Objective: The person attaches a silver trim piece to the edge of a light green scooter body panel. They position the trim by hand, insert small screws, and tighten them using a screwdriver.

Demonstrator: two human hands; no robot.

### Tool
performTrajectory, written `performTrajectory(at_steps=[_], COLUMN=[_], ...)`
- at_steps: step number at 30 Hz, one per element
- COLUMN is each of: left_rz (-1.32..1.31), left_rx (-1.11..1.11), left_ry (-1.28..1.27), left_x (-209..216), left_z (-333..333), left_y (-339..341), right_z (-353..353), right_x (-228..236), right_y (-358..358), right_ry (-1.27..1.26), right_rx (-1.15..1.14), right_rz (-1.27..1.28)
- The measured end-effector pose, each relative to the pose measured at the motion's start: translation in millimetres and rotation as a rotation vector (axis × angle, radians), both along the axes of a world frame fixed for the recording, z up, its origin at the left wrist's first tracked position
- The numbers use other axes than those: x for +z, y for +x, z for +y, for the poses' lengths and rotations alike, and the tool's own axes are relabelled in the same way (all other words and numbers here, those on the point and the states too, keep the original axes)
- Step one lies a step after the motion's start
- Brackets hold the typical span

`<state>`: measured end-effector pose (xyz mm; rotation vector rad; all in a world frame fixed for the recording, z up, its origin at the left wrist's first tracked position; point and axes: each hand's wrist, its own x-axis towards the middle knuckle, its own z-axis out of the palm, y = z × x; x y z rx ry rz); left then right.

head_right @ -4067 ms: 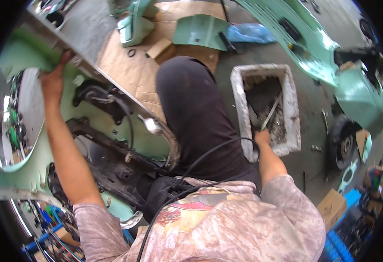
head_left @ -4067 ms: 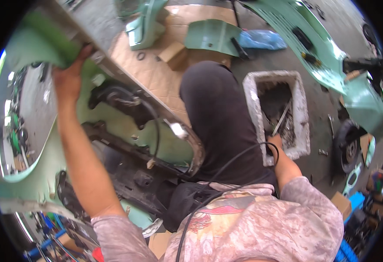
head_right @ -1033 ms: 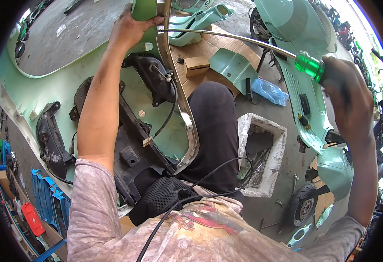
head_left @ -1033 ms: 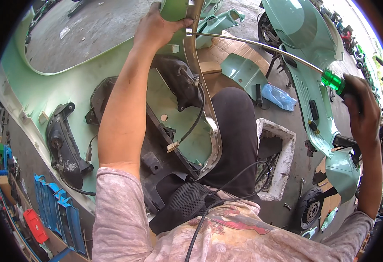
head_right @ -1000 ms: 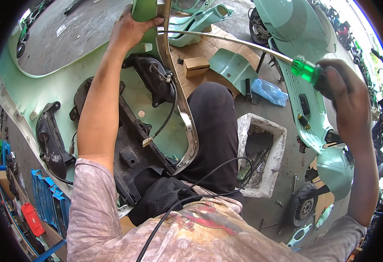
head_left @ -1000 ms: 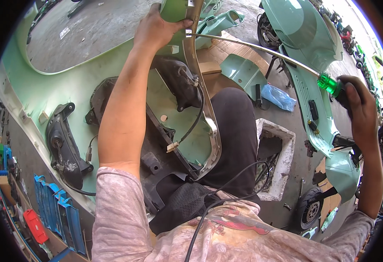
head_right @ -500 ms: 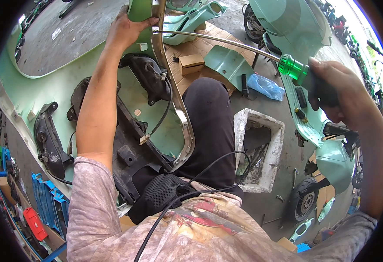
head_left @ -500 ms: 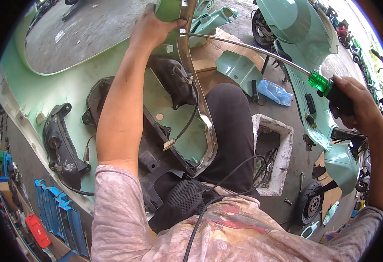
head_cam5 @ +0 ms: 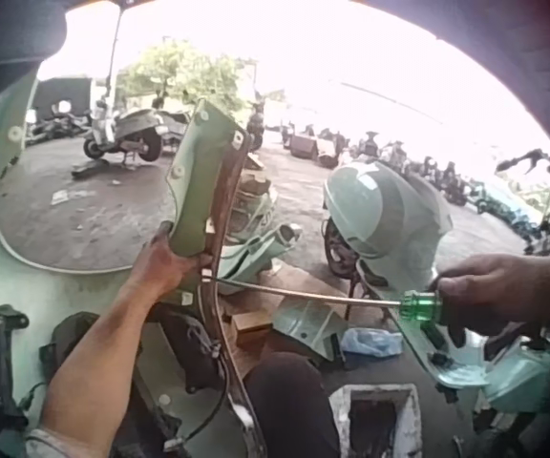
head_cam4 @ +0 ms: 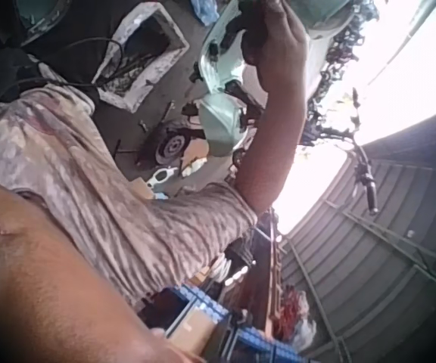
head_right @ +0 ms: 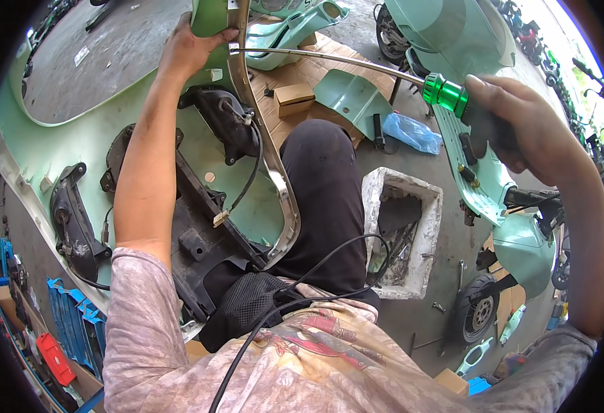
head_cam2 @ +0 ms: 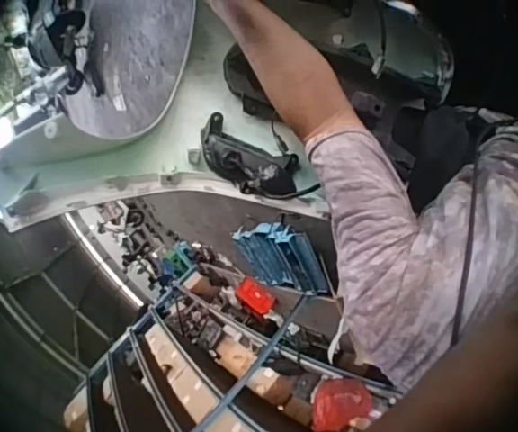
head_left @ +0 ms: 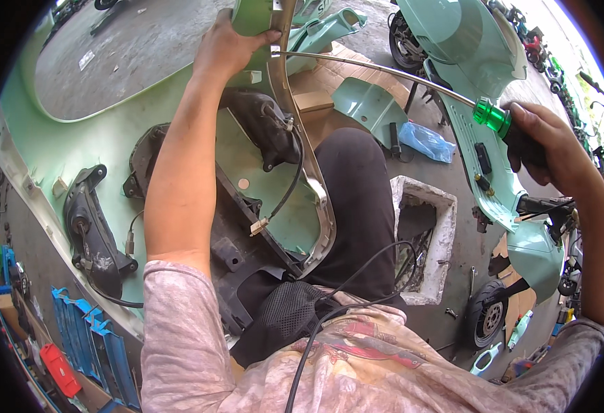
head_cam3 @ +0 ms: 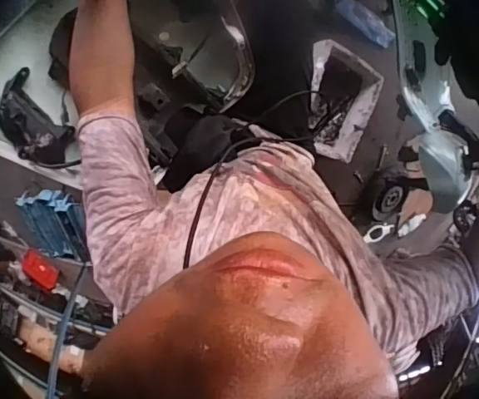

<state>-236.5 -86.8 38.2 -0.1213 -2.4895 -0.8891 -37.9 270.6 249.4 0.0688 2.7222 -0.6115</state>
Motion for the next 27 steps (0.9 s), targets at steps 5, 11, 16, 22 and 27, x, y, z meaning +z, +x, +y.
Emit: performTrajectory(at_steps=[5, 11, 16, 22, 27], left_rz=[-0.042, 0.003, -0.032, 0.007, 0.055], left_rx=[-0.075, -0.010, -0.077, -0.037, -0.094], left_ry=[0.171, 0.061, 0.210, 0.156, -0.018], left_x=[29.3, 24.3, 29.1, 33.6, 24.6], left_z=[16.6, 16.7, 12.1, 27.8, 11.2], left_y=[25.4, 23.1, 27.7, 34.7, 20.2], right_z=[20.0, 13.4, 4.0, 18.8, 12.6], right_x=[-31.3, -2.1, -22.4, -41.5, -33.3], right_y=[5.2, -5.1, 12.2, 12.4, 6.9], right_ry=[0.661, -0.305, 0.482, 0.015, -0.169], right_rx=[0.731, -0.285, 0.477, 0.170, -0.001], right_rz=[0.906, -0.359, 0.542, 0.237, 0.022])
